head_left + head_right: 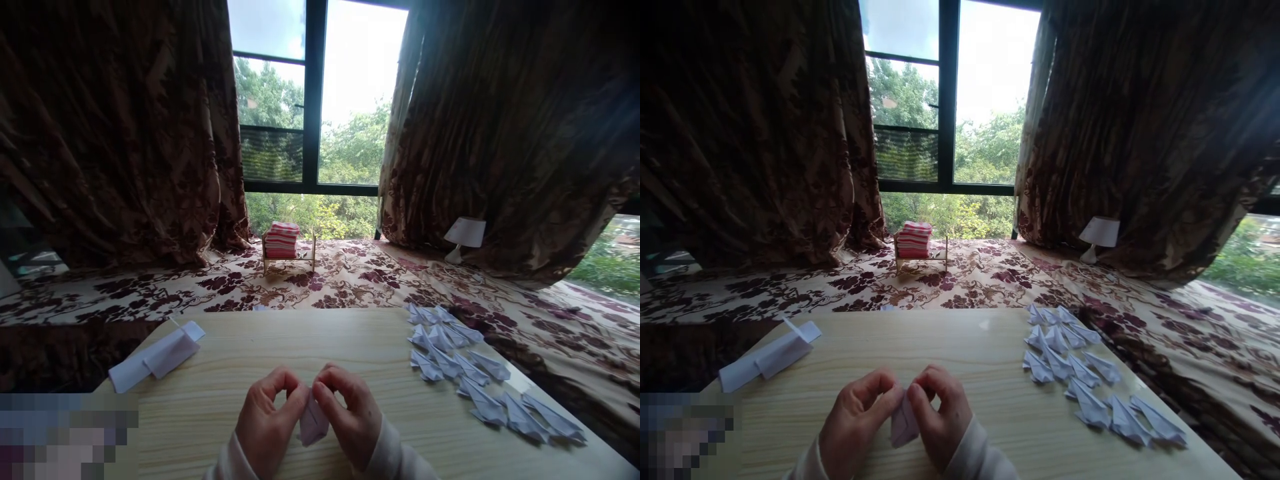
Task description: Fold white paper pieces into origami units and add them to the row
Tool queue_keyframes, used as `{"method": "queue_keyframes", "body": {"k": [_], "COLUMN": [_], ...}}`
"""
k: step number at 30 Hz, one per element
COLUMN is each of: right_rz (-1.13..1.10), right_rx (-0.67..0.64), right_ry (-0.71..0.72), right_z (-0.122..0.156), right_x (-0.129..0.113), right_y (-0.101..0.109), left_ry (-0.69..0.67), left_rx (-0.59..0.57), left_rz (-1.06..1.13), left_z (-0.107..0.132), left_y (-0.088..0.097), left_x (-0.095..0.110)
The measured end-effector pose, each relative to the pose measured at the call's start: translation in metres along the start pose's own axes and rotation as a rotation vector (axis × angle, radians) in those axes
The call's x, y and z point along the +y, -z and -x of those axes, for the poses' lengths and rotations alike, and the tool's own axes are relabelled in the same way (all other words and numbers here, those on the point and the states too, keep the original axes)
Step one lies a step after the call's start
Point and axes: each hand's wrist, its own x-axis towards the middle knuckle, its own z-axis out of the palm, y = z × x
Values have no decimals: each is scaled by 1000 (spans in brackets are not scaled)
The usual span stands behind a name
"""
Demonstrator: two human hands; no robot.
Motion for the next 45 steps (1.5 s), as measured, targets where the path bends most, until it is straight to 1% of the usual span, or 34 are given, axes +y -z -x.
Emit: {"method": "queue_keyframes", "body": {"k": [2, 5, 7, 9, 14, 18, 21, 23, 26, 28, 30, 32, 34, 37, 39, 42, 45], "right_rz": [-46, -147, -186, -203, -208, -195, -186, -142, -19, 31, 45, 57, 83, 132, 146, 132, 116], "right_rx": [-34, -85, -109, -133, -179, -152, -125, -109, -85, -92, -105, -69, -6, 20, 7, 20, 28], "right_ry": [-76, -215, -240, -227, -206, -210, -202, -159, -34, 19, 51, 105, 185, 310, 364, 382, 338], "right_z": [-2, -5, -6, -5, -1, 0, 0, 0, 0, -1, -1, -1, 0, 4, 6, 8, 7], "right_x": [3, 7, 8, 7, 2, 2, 2, 0, -4, -7, -9, -9, -10, -12, -14, -17, -17], "right_y": [1, 8, 12, 14, 8, 4, 5, 6, 8, 10, 14, 17, 20, 21, 20, 18, 18], "left_ry": [49, 121, 139, 147, 173, 197, 215, 221, 229, 297, 402, 483, 518, 519, 503, 478, 448], "left_rx": [40, 114, 150, 165, 138, 89, 20, -25, -47, -46, -36, -20, -36, -135, -173, -119, -65], "left_rz": [104, 309, 373, 415, 502, 537, 537, 533, 575, 681, 795, 862, 928, 1078, 1112, 1029, 947], "left_z": [-3, -11, -16, -18, -17, -15, -12, -10, -9, -9, -9, -9, -8, -6, -5, -6, -7], "left_y": [1, 7, 13, 16, 15, 10, 6, 4, 2, 3, 5, 8, 11, 11, 10, 6, 4], "left_x": [-4, -14, -19, -22, -20, -18, -16, -14, -13, -12, -9, -6, -3, 1, 0, -3, -5]}}
